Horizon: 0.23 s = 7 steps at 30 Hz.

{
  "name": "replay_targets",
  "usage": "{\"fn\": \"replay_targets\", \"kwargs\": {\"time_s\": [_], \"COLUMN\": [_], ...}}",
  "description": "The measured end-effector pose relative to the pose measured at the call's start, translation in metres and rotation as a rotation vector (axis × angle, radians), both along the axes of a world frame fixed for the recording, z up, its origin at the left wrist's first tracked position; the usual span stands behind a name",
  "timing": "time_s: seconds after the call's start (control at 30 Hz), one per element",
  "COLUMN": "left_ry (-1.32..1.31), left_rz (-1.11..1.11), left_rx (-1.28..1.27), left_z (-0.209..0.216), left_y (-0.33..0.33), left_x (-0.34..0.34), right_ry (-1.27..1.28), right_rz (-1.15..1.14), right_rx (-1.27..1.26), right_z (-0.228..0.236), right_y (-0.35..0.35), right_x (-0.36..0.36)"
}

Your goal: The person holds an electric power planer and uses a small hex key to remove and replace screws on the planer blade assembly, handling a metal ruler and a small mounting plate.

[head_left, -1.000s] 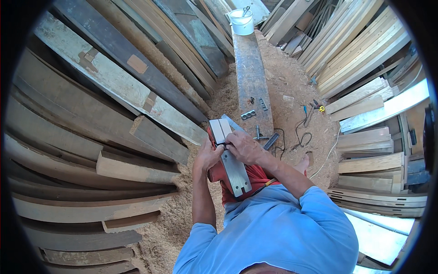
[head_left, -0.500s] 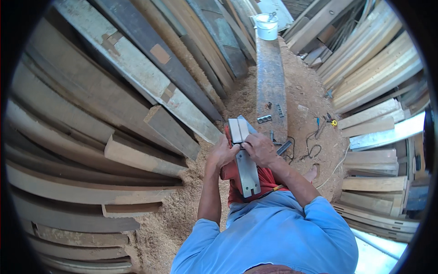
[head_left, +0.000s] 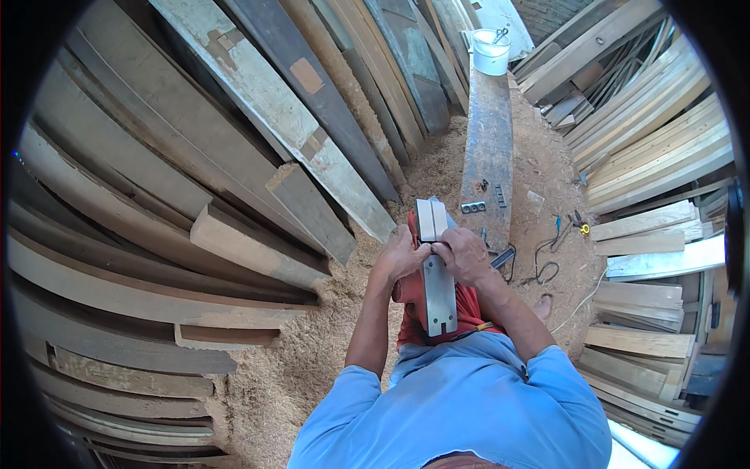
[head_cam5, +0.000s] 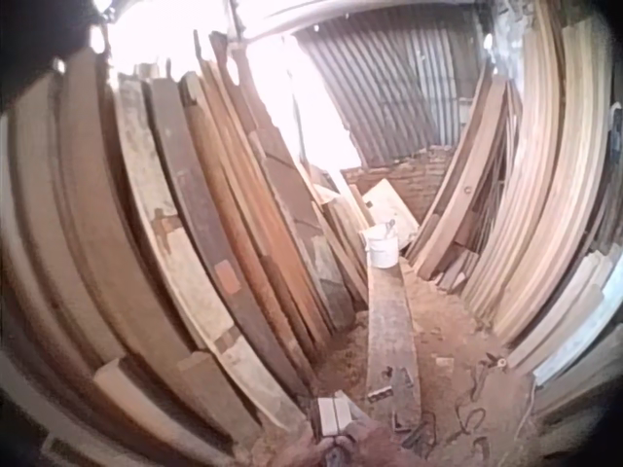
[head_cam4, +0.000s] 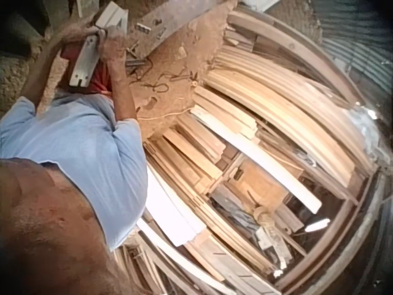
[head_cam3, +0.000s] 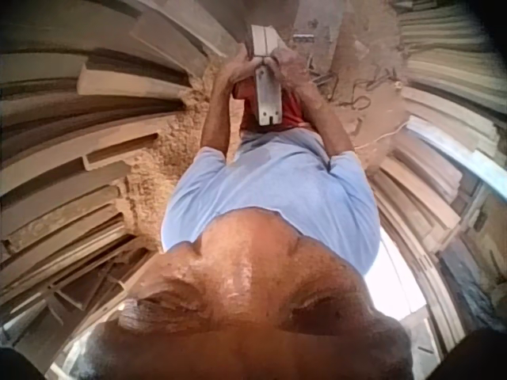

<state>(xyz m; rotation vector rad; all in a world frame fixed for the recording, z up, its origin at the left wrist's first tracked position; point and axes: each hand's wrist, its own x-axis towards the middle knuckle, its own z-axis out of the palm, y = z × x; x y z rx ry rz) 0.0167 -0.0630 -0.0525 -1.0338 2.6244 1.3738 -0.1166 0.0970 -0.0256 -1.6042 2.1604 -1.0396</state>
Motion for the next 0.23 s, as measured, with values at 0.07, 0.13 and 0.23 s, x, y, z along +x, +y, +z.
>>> {"fn": "replay_targets", "kwargs": {"time_s": [0.07, 0.13, 0.23], "left_ry": [-0.022, -0.094, -0.066], "left_rz": [-0.01, -0.02, -0.003], "left_rx": [0.011, 0.004, -0.061], "left_z": [0.008, 0.034, 0.029], "left_y": [-0.002, 0.001, 0.005], "left_x": [0.002, 0.001, 0.004], "right_ry": [0.032, -0.017, -0.062], "right_rz": [-0.004, 0.023, 0.092], "right_rx": [0.102, -0.051, -0.105], "right_z": [-0.001, 0.005, -0.01], "right_y": [-0.003, -0.001, -0.003], "right_x": [0.0, 0.001, -0.002]}}
